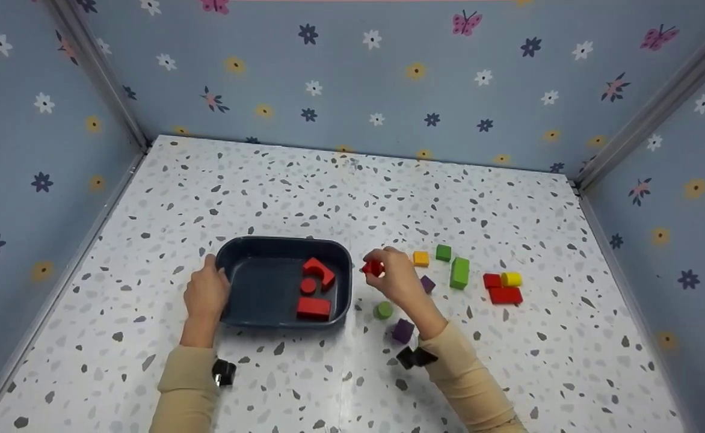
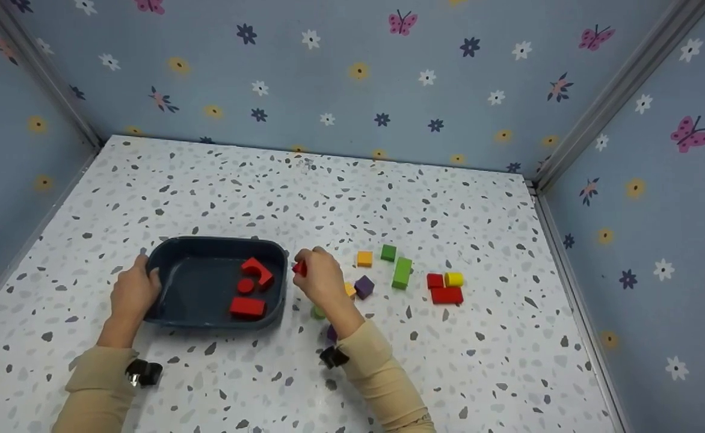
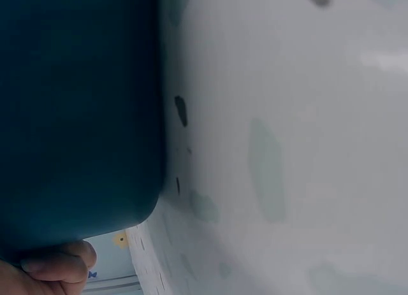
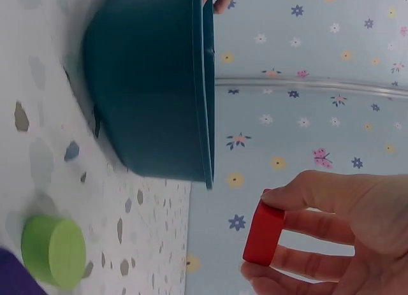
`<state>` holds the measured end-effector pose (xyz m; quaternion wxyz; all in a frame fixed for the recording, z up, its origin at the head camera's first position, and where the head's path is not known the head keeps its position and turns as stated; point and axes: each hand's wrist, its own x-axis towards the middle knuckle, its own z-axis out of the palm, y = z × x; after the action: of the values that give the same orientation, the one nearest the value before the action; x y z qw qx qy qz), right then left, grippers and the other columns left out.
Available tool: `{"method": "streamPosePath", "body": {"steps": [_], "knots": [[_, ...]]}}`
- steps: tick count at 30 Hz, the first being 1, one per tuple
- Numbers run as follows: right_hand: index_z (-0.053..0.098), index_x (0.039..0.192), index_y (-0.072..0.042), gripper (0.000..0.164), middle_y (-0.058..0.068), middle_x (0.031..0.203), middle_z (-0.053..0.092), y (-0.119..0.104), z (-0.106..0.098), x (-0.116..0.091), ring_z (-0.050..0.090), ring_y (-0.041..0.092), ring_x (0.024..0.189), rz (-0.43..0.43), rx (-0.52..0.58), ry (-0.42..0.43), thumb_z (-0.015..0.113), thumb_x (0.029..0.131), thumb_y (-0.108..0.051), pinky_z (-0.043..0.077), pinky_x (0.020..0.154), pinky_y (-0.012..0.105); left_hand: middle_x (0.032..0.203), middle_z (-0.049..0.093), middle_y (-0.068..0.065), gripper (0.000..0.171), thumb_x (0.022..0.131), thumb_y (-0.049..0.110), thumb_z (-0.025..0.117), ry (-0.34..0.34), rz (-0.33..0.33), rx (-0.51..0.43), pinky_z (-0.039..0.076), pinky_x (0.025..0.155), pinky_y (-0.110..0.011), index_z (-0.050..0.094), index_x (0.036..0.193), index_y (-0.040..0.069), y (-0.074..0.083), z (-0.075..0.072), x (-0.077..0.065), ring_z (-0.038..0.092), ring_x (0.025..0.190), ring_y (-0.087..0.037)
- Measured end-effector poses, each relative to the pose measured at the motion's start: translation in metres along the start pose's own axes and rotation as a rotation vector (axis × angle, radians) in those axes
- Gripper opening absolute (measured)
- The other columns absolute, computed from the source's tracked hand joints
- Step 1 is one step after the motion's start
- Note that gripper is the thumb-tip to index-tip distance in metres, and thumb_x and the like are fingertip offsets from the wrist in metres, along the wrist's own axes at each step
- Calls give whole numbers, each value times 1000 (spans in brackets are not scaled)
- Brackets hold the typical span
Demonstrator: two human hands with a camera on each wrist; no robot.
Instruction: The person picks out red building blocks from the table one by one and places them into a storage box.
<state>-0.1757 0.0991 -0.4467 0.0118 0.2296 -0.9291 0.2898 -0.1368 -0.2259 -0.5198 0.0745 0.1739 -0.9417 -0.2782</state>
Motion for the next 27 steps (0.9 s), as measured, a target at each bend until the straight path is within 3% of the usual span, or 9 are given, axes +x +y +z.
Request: {"method": "streamPosePath", "body": {"steps": [7,14,27], "knots": [[65,91,-5,20,4,76,57,-16,12,2,53,17,68,-61,40,-11,67,71,-6,43,61,28,82,57,-33,21,89,8,46,29,13,5,41,53,-53,45,106,-3,1,1,0,57,67,-46],[65,96,-7,23,4,84,56,-33,25,3,53,16,71,-64,80,-72,68,73,-8,43,62,25,84,57,-33,21,89,9,45,15,2,3,41,55,-52,44,106,-3,2,-1,0,57,69,-46],[65,95,-10,24,2,87,56,-59,56,7,52,11,70,-129,120,-42,71,72,-12,42,60,18,83,56,-34,21,89,8,45,22,13,-5,40,54,-54,44,107,-3,0,-1,-1,56,69,-48]]}}
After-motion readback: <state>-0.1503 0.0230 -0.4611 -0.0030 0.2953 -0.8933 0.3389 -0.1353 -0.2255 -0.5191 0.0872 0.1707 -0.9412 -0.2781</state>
